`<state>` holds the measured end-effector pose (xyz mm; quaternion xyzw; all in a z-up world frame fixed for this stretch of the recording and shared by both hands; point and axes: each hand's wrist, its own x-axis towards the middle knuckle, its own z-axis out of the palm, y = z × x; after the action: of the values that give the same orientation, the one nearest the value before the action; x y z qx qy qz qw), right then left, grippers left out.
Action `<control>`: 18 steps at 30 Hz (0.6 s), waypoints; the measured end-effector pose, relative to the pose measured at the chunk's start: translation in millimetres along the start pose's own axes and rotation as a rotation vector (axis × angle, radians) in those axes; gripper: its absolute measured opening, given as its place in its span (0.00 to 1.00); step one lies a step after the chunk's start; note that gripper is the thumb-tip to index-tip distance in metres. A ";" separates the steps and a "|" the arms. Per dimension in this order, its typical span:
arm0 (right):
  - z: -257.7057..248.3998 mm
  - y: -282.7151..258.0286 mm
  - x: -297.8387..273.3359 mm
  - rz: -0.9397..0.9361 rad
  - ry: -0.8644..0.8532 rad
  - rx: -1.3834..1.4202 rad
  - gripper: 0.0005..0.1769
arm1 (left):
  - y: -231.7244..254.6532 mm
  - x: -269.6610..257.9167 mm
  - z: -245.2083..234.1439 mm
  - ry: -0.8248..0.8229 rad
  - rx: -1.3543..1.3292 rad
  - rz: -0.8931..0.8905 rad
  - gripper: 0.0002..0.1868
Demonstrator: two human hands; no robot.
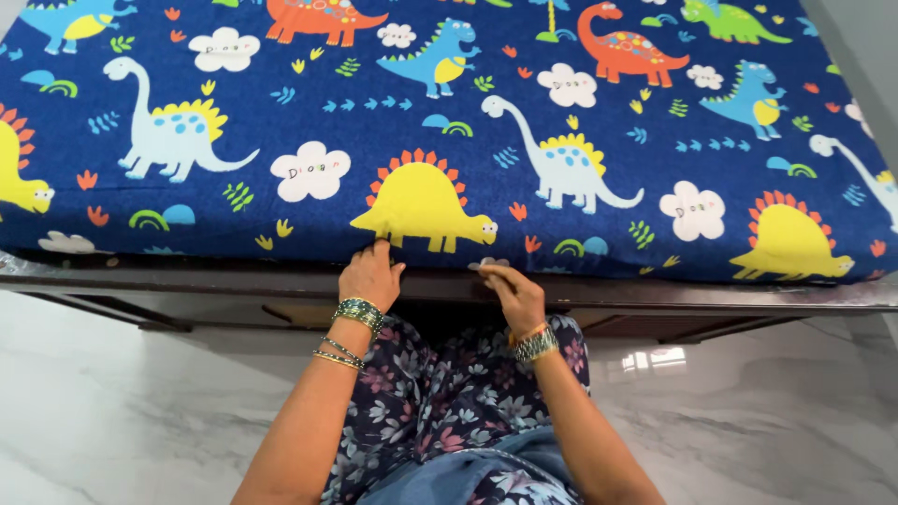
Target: The person smooths and adjusts a dinosaur-patterned bedsheet on a bed, then folds a patterned pillowcase over the sheet edge. They continue smoothing the sheet across the surface and tucking the edges under the mattress.
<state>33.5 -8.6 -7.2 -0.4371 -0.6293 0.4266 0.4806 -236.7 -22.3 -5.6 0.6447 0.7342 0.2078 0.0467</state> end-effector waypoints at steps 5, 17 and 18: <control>-51.7 -3.5 -29.3 -0.335 0.103 -0.647 0.10 | 11.1 -7.5 -5.0 -0.008 0.042 -0.013 0.27; -75.9 -4.1 -5.2 -0.213 0.021 -0.903 0.12 | 107.3 -24.9 35.0 -0.011 -0.185 0.416 0.22; -76.5 -1.6 -3.4 -0.217 0.005 -0.894 0.13 | 111.5 -21.7 36.9 -0.015 -0.187 0.404 0.20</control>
<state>108.6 -3.3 6.9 -0.5341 -0.7925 0.0592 0.2885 -117.4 -25.1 -2.7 0.7732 0.5672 0.2752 0.0692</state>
